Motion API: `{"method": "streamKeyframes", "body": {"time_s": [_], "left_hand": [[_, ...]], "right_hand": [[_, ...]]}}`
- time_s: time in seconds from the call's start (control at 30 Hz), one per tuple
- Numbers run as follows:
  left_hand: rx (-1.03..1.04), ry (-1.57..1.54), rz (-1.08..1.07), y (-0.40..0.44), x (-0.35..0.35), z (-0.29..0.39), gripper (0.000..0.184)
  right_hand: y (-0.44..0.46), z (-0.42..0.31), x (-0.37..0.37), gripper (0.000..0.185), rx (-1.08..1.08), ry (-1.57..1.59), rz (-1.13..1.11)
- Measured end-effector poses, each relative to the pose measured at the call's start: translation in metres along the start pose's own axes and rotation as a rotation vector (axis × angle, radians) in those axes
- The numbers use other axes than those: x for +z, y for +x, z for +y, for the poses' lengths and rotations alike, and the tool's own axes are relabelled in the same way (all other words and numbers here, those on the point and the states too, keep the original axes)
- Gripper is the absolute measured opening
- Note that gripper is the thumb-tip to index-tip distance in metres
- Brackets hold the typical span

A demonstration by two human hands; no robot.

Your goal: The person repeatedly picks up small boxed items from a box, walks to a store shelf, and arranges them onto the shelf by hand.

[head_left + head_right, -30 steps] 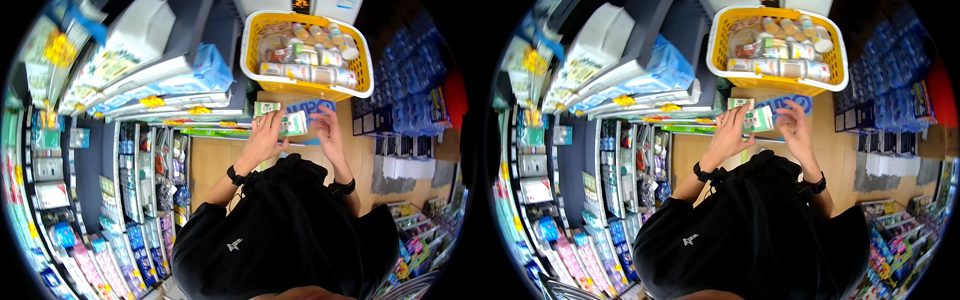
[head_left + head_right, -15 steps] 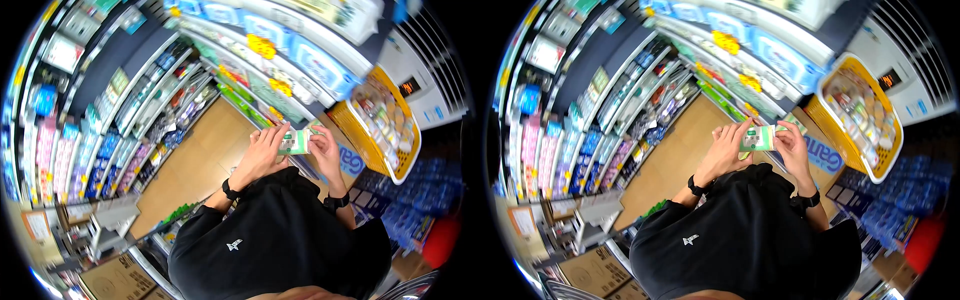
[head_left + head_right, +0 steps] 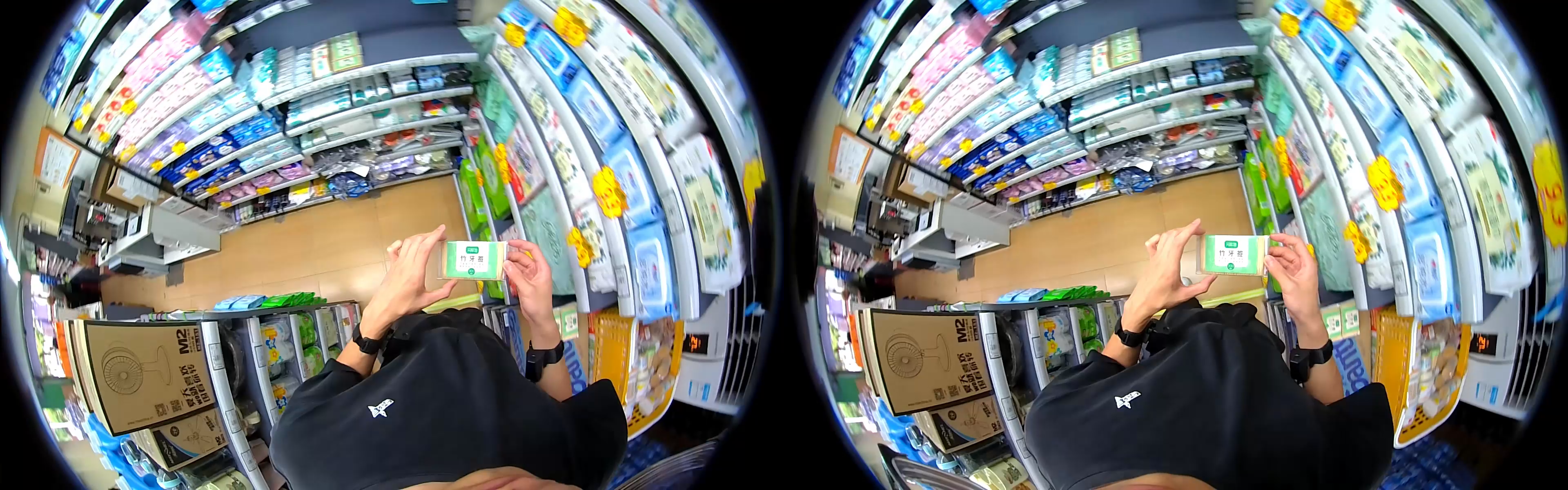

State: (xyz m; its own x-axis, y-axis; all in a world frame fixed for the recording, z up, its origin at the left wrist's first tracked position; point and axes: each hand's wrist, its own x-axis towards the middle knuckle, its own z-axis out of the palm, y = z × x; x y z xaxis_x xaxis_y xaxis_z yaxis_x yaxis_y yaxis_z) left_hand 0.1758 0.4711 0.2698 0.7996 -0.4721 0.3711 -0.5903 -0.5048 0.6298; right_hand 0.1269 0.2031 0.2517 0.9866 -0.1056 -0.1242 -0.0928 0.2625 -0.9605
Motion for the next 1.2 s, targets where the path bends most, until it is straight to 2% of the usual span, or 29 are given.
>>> {"method": "streamKeyframes", "body": {"time_s": [0.23, 0.63, 0.93, 1.2], "left_hand": [[-0.063, 0.043, 0.058, -0.005, -0.063, -0.063, 0.096], [-0.015, 0.030, 0.125, 0.020, -0.142, -0.157, 0.099], [-0.083, 0.048, 0.115, 0.044, -0.155, -0.194, 0.096], [-0.095, 0.085, 0.128, 0.082, -0.156, -0.239, 0.084]], "right_hand": [[0.064, 0.015, 0.077, 0.042, -0.008, 0.029, -0.122], [0.136, 0.033, 0.184, 0.040, -0.066, -0.039, -0.060], [0.172, 0.032, 0.208, 0.040, -0.085, -0.059, -0.046], [0.236, 0.042, 0.215, 0.039, -0.041, -0.073, -0.095]]}}
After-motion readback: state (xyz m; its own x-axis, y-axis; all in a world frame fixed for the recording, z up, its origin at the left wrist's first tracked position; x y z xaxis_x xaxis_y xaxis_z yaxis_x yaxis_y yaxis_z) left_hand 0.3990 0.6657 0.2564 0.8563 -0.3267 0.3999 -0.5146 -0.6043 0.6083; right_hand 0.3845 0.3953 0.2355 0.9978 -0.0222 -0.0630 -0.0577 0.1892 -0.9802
